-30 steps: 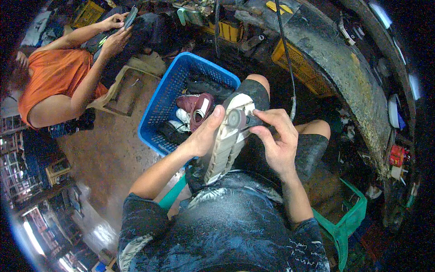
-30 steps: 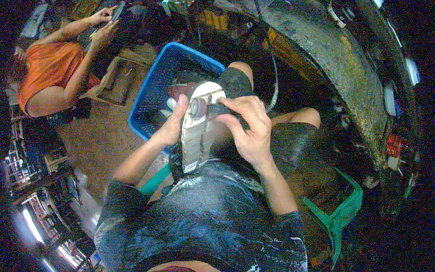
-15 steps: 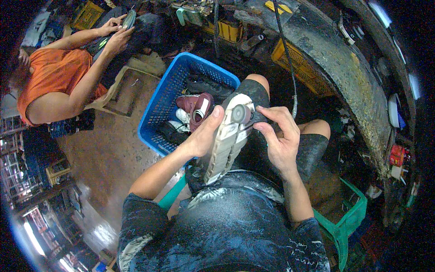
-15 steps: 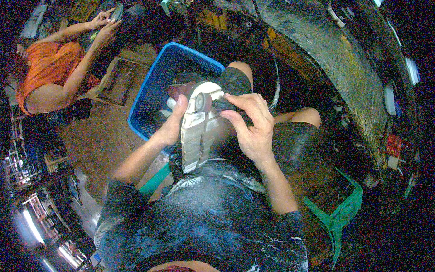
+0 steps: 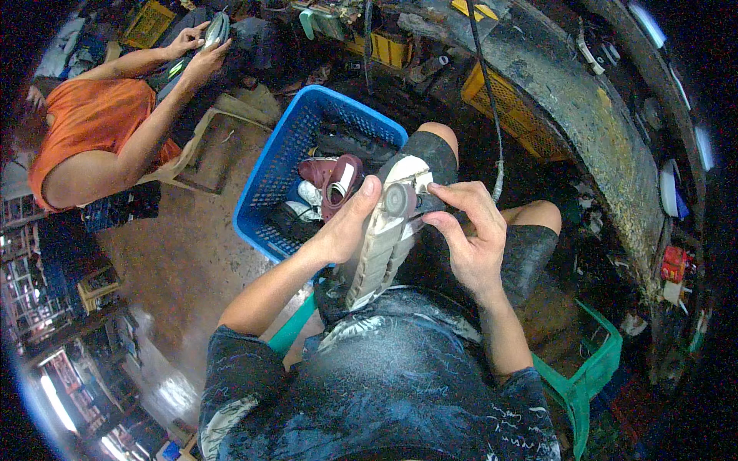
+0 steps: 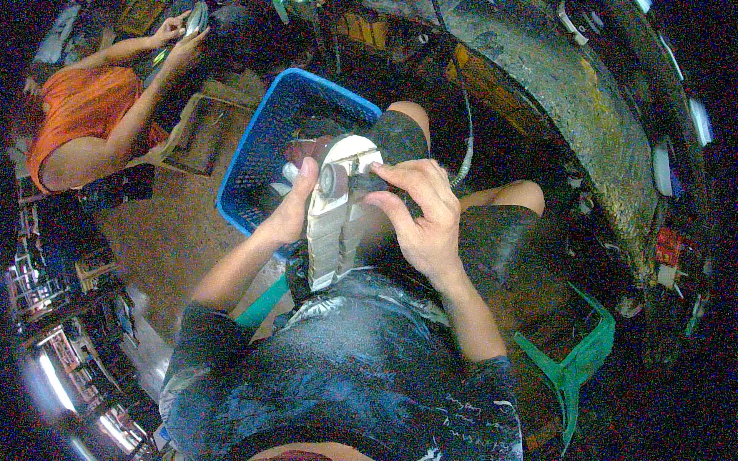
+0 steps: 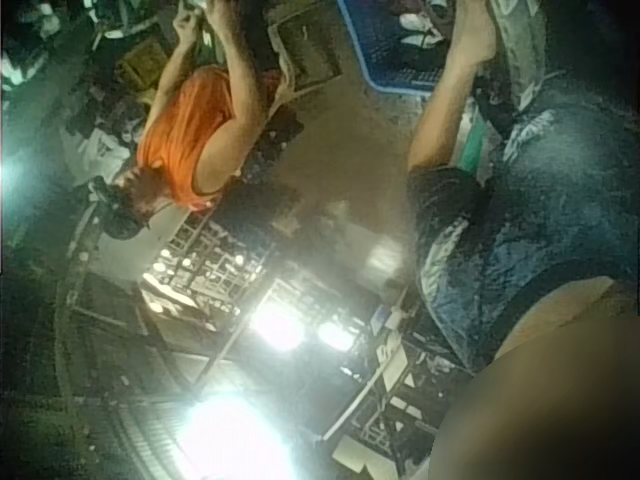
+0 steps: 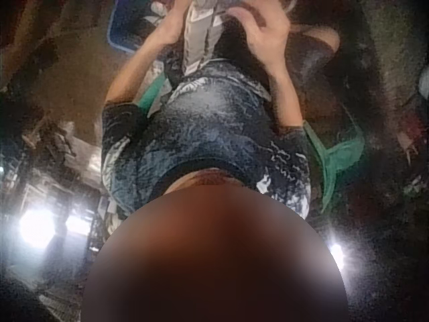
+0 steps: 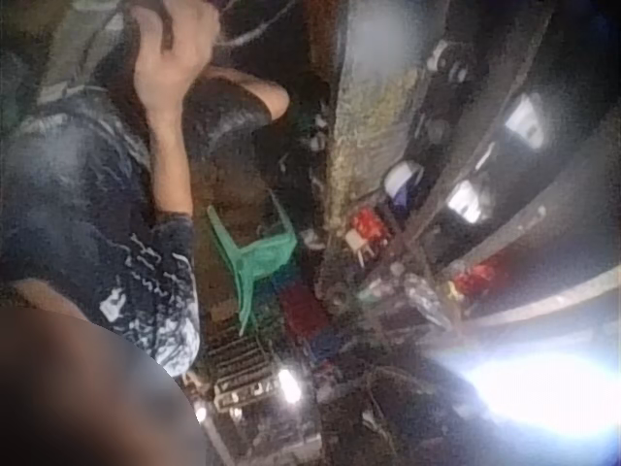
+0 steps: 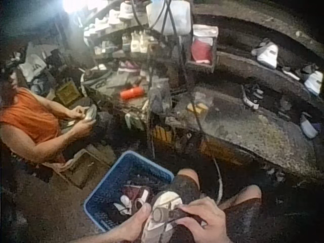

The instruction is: The person uses a rotary grinding tool to smooth the sole of a sneaker. They hold the shoe with one hand and guide the tool across the tread with the other, repeatedly repositioning the shoe to cover different areas of the sole.

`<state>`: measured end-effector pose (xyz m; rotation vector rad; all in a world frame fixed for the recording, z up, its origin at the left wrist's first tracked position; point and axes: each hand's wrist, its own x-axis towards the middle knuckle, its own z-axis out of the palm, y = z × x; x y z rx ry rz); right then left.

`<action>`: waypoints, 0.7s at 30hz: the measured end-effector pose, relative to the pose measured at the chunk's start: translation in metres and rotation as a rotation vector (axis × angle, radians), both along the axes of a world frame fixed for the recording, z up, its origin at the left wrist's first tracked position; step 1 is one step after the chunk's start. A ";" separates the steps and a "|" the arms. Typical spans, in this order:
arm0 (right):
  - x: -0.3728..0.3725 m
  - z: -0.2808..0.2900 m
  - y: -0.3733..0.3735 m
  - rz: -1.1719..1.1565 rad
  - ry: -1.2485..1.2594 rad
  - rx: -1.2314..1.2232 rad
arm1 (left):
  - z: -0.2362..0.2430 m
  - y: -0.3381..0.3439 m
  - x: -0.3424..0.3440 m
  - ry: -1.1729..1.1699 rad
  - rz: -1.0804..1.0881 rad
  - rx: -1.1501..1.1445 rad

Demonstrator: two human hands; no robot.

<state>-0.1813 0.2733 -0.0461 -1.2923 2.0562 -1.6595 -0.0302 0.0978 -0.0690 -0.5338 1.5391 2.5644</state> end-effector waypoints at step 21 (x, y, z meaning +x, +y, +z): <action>0.003 0.002 0.003 0.013 0.001 0.016 | 0.000 0.001 0.002 -0.025 -0.001 0.008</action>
